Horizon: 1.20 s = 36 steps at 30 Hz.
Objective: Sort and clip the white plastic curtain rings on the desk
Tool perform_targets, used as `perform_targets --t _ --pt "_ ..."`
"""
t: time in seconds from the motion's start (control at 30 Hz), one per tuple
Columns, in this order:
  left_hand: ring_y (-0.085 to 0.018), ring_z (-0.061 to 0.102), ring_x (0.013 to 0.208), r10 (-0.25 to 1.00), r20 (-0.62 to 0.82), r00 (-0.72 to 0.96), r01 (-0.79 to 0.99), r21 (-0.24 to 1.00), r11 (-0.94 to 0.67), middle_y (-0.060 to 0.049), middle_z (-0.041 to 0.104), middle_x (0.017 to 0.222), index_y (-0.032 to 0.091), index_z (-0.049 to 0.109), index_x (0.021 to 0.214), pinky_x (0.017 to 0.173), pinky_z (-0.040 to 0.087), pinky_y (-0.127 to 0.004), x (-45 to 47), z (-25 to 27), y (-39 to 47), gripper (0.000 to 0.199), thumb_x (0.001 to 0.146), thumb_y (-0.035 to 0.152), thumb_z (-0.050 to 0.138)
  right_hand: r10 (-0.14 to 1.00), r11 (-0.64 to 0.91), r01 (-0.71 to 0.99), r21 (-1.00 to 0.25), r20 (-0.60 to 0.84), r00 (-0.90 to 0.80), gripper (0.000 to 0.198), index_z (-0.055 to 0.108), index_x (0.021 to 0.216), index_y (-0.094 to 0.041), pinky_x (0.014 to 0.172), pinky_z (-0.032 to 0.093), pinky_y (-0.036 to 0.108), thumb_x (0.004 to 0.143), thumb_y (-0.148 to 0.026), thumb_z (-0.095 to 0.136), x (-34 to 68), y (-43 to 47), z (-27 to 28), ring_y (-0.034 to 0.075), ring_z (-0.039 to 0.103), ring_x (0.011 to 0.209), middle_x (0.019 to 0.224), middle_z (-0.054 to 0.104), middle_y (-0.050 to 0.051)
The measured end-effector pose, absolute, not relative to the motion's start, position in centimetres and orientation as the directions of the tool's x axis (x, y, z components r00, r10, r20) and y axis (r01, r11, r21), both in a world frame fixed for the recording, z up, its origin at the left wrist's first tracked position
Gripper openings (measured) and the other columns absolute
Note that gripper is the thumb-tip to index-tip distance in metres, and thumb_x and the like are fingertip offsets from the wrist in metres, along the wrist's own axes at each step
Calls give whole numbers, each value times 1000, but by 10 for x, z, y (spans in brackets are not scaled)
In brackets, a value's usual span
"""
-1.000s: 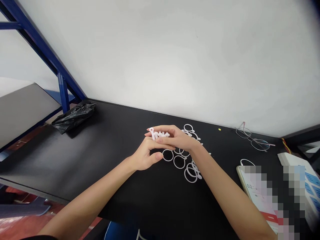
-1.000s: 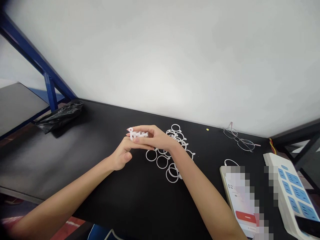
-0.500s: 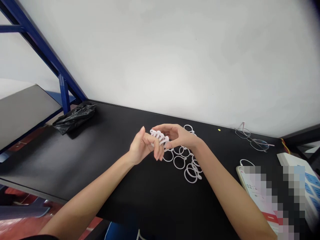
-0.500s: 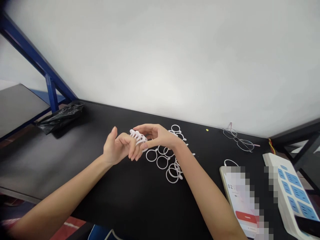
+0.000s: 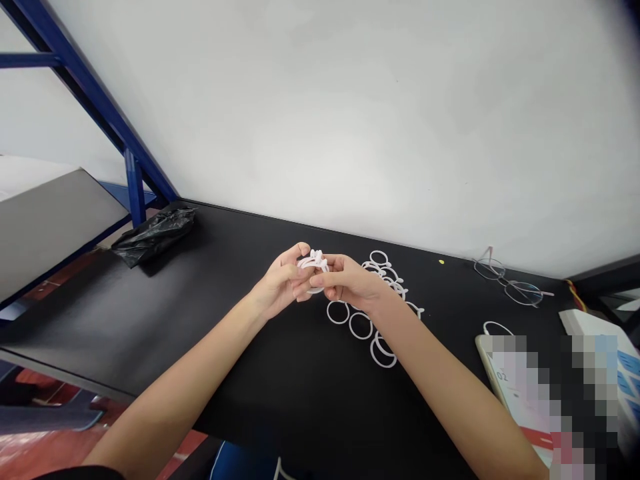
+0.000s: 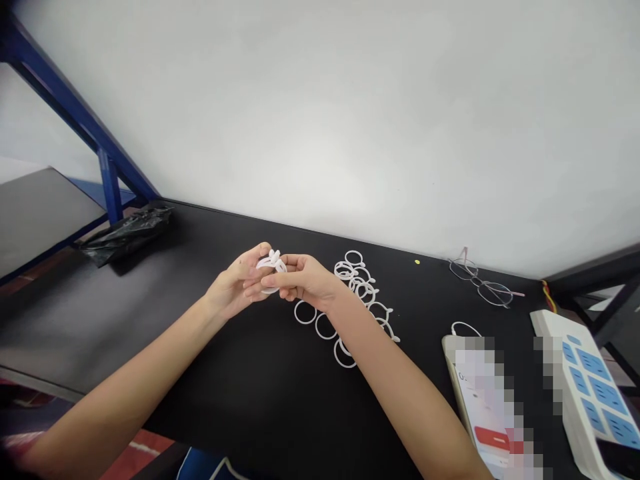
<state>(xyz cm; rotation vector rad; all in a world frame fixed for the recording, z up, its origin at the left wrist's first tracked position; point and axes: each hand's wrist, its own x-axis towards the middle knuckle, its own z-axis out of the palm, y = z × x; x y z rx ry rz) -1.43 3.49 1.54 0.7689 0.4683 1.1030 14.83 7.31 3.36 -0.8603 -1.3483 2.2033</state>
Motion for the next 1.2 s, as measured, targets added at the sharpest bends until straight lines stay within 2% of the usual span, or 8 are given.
perform_targets --t 0.13,0.3,0.43,0.6,0.73,0.87,1.0,1.2 --pt "-7 52 49 966 29 257 -445 891 92 4 61 68 20 45 94 44 39 -16 -16 3 45 38 68 18 73 713 -323 31 -946 -265 -650 36 68 82 -15 43 46 14 56 -28 89 146 69 36 7 61 50 68 69 0" --pt "-10 59 66 948 215 234 -156 971 -182 -2 64 83 15 55 114 58 46 -19 -20 -13 54 43 74 21 68 770 -218 101 -971 -234 -594 33 70 76 -13 48 52 17 59 -35 88 144 63 39 13 68 55 64 69 2" --pt "-14 63 78 899 314 306 224 894 -388 -6 69 96 13 60 121 65 48 -22 -25 -17 52 44 76 15 57 713 -240 165 -957 -289 -639 36 70 73 -11 45 50 17 65 -44 83 138 59 34 14 70 54 68 72 6" --pt "-12 61 59 852 261 454 472 741 -478 -2 71 75 12 64 119 56 45 -20 -33 -18 49 45 77 13 51 621 -278 212 -937 -343 -705 40 71 80 -10 48 52 18 79 -50 70 136 59 29 16 73 61 79 76 11" --pt "-11 57 56 855 297 425 407 781 -474 -2 71 73 11 66 114 56 44 -21 -35 -15 52 42 75 18 55 544 -247 157 -956 -271 -794 42 71 90 -9 56 57 22 82 -50 67 140 59 27 21 75 75 90 76 14" --pt "-13 57 60 856 258 449 175 913 -368 -3 68 71 8 70 93 56 44 -21 -34 -7 53 32 68 29 67 564 -233 72 -970 -195 -803 44 70 90 -8 56 58 24 81 -51 67 140 55 25 23 75 75 91 76 17" --pt "-9 48 52 871 196 451 67 965 -252 0 59 57 8 67 75 48 38 -19 -31 3 51 27 65 33 72 581 -202 22 -979 -138 -802 43 70 86 -7 54 58 25 81 -50 68 135 48 29 23 75 72 84 76 15" --pt "-8 47 51 884 147 444 -35 989 -146 -1 59 57 8 68 74 46 36 -19 -33 9 45 36 62 40 78 600 -119 8 -993 -78 -796 43 70 84 -7 62 61 30 82 -50 66 130 40 38 22 75 73 79 76 13"
